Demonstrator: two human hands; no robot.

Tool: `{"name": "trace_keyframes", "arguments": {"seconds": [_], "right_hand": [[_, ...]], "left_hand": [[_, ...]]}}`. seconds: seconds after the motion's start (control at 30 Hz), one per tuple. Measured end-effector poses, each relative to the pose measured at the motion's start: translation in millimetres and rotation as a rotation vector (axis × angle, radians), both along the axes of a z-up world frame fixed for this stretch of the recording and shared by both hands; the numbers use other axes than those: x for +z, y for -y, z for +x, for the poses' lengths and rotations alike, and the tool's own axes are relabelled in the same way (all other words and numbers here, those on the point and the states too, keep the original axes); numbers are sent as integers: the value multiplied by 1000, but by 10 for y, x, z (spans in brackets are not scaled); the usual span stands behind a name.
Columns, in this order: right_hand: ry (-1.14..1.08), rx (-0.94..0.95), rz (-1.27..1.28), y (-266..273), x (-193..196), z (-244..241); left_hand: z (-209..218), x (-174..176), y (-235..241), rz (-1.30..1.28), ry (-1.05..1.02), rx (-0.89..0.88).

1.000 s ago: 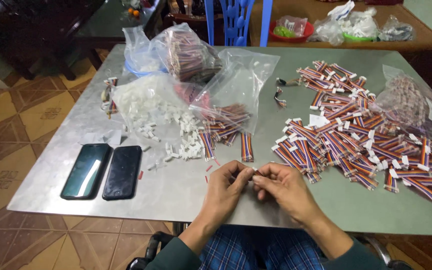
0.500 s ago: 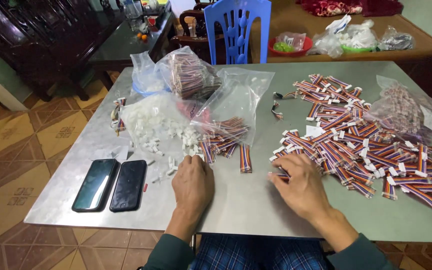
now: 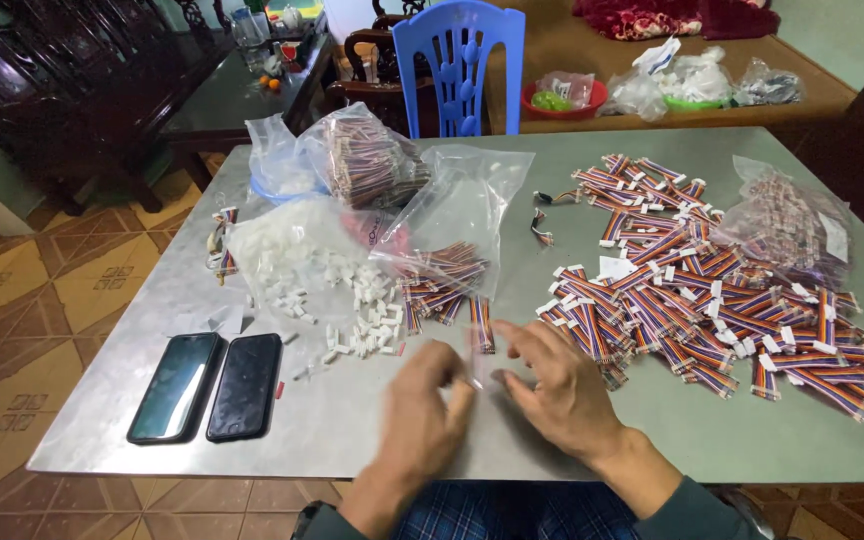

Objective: Assembling small ribbon cables by manually attaching plastic connectors to the ends

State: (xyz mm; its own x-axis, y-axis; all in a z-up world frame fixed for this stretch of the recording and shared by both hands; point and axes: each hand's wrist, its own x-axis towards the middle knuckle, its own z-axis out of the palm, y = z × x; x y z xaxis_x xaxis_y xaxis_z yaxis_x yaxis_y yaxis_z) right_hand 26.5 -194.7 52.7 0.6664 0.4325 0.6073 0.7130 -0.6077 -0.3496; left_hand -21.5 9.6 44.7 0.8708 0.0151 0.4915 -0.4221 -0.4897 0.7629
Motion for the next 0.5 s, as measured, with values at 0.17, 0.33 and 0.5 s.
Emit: {"name": "trace_keyframes", "arguments": {"seconds": [0.17,0.33,0.5], "right_hand": [[37,35,136,-5,15,-85],[-816,-153,872,-2,-72,-51],[-952,-116,986,-42,-70,-96]], "left_hand": [[-243,280,204,35,63,-71],[-158,104,162,306,305,-65],[-99,-24,235,216,348,19]]}}
